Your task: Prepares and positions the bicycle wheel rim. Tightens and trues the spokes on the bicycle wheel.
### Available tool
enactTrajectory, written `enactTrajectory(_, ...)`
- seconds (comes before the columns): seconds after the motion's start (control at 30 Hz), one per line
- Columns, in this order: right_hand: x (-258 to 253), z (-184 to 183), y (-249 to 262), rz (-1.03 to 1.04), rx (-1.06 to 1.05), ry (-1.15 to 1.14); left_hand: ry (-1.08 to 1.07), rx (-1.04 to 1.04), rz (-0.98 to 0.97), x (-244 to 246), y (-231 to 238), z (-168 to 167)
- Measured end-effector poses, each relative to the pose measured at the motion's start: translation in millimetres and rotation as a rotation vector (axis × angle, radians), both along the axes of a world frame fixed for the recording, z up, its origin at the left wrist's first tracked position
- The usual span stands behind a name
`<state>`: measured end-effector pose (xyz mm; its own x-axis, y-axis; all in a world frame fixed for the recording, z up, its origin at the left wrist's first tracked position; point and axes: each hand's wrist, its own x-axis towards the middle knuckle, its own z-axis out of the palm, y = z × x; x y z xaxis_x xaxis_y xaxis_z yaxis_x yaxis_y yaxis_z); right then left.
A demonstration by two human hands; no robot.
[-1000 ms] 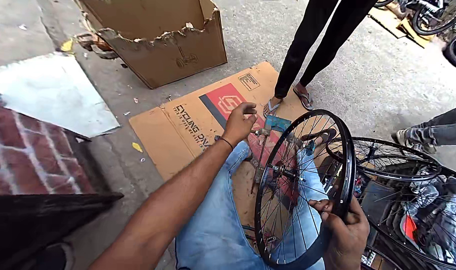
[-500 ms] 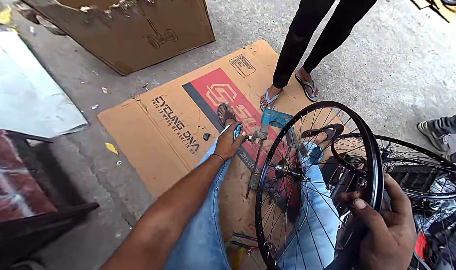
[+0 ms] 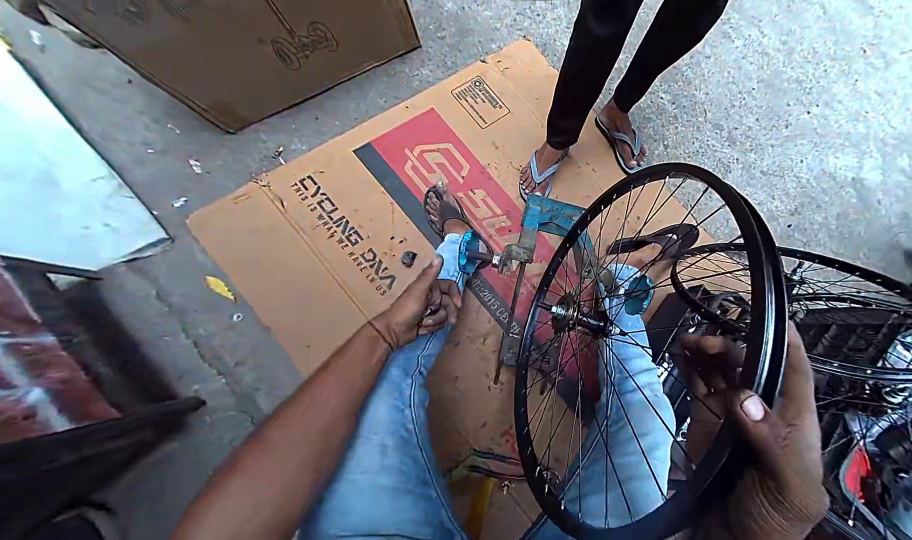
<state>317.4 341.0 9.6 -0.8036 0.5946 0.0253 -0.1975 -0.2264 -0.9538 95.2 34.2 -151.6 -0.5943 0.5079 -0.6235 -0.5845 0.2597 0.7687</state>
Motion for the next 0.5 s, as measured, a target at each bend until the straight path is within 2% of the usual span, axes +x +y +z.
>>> enactTrajectory(0.07,11.3,-18.0,-12.8,0.014,-0.182,0.013,0.041,-0.126,0.093,29.0,2.1,2.0)
enactTrajectory(0.1,18.6,-24.8,-21.4,0.002,-0.25,-0.092,0.012,-0.189,0.096,46.8,6.7,0.0)
enactTrajectory(0.17,31.9,-38.1,-34.7,0.067,-0.37,-0.416,-0.002,-0.269,0.007,91.1,24.0,-0.5)
enactTrajectory(0.27,27.1,-51.4,-50.0,0.186,-0.596,-0.698,-0.01,-0.196,-0.213,148.1,67.2,-0.4)
enactTrajectory(0.37,18.9,-56.8,-47.7,0.263,-0.725,-0.693,0.057,-0.168,-0.4,176.6,98.6,-10.3)
enactTrajectory(0.5,17.6,-69.3,-31.7,0.363,-0.665,-0.682,0.002,-0.152,-0.402,169.9,91.8,-20.5)
